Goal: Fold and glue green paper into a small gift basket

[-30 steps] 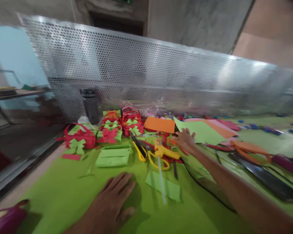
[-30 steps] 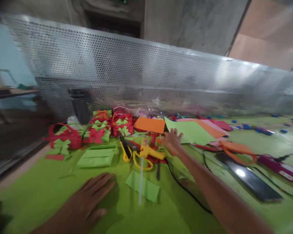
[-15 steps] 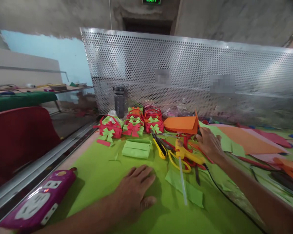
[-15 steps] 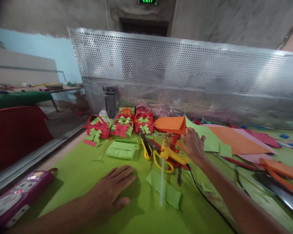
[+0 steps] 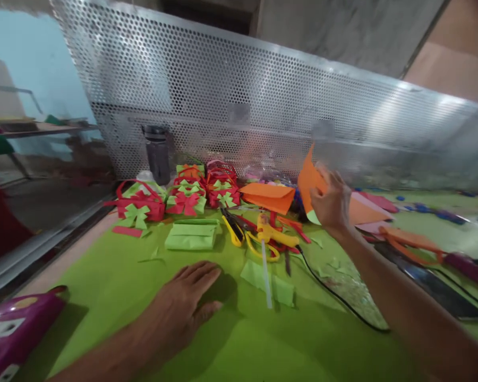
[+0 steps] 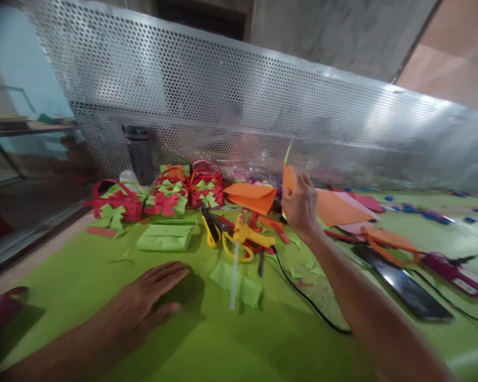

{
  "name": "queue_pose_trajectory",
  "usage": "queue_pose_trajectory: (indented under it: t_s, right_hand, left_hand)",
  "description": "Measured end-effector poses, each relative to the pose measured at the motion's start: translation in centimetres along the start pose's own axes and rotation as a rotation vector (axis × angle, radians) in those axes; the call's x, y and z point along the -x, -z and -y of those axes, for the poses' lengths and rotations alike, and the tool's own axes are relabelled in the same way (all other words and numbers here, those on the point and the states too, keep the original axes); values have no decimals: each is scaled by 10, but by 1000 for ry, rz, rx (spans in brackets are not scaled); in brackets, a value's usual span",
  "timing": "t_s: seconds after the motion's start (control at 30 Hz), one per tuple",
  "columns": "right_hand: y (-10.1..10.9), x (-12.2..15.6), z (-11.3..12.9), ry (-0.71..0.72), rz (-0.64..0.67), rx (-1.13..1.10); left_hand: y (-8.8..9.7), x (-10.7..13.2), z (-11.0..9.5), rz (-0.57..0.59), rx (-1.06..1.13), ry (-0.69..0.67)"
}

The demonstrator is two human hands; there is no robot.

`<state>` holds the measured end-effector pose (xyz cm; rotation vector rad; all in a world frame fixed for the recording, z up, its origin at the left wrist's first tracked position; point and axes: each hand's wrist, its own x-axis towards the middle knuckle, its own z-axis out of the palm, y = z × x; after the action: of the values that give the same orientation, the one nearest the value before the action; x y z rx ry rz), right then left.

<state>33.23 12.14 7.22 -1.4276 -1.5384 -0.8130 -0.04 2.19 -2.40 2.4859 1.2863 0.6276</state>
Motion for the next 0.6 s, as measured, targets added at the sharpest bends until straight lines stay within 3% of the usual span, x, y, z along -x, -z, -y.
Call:
queue_pose_trajectory:
  t_s: [0.07,0.13,0.23,0.3,0.4,0.6]
  right_hand:
    - [7,7,18,33,-11,5]
    - [14,21,43,203,20,-21]
    - [22,45,81,502,168,-99]
    - [26,58,97,594,228,-153]
    - [29,68,105,630,243,-210]
    - [29,68,98,654,265,-252]
  left_hand:
    - [4,-2,-4,6,86,61]
    - [10,-4,-7,-4,229,158]
    - [19,-9,-9,-35,495,337]
    - [24,-13,-10,-18,638,384]
    - [28,-19,-15,-43,819,489]
    - [31,-29,-42,6,1084,654]
